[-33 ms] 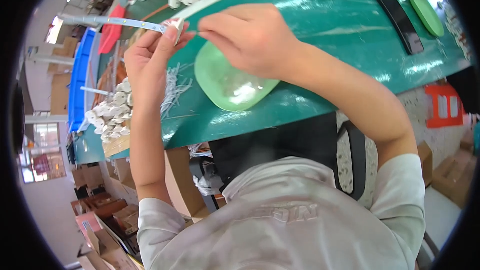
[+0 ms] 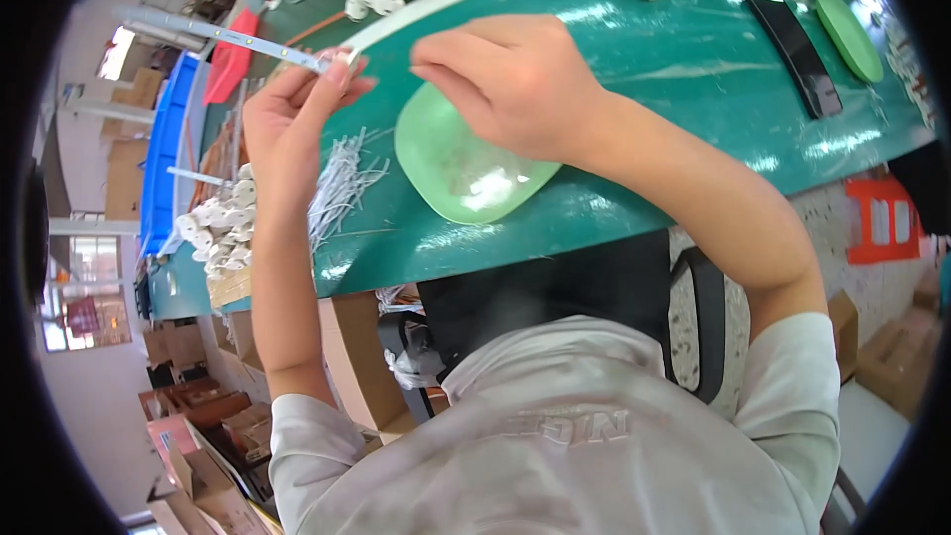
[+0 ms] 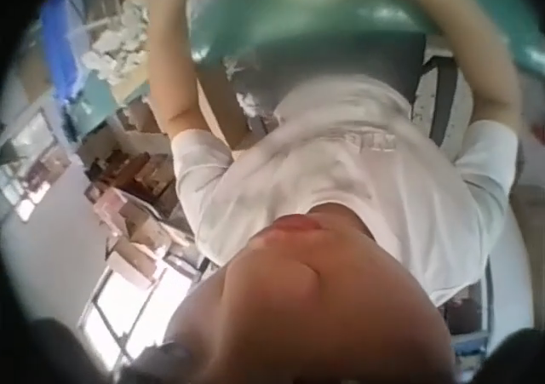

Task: Assembling small plastic base components onto thin white strips, likely for LED light production.

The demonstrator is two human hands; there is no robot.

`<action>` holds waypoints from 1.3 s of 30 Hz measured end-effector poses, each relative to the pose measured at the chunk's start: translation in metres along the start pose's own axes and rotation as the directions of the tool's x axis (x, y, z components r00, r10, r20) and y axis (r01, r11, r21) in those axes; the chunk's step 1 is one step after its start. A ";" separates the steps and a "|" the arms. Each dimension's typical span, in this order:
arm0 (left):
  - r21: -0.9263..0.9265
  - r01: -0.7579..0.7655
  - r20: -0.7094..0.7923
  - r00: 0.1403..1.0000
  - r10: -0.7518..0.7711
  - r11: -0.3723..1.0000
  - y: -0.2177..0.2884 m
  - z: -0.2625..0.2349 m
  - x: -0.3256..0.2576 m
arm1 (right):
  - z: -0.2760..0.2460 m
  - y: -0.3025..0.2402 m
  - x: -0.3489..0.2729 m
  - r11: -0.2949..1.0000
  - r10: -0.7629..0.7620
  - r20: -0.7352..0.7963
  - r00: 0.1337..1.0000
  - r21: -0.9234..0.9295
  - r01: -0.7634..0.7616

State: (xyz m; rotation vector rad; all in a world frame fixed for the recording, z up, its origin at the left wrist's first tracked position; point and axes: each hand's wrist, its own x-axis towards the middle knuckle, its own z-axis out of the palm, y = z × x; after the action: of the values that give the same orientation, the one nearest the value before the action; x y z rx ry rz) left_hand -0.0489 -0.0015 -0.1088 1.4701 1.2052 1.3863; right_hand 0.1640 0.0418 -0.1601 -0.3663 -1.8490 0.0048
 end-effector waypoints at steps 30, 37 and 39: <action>0.991 -0.086 0.094 0.993 0.077 -0.102 -0.006 -0.080 0.143 | 0.004 -0.006 -0.001 0.999 -0.039 0.287 0.957 0.015 0.036; 0.999 0.037 -0.035 0.997 -0.075 0.022 -0.078 -0.045 0.165 | -0.001 -0.008 -0.006 0.999 0.011 0.320 0.947 -0.038 0.002; 0.997 0.043 -0.055 0.981 -0.187 -0.070 -0.085 -0.050 0.174 | -0.001 -0.011 -0.002 1.000 -0.003 0.341 0.940 -0.028 0.014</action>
State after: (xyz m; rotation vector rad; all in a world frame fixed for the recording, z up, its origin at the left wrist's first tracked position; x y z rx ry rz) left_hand -0.1157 0.1846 -0.1383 2.1936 2.4869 -0.1157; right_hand 0.1626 0.0311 -0.1599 -0.3972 -2.1959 0.0366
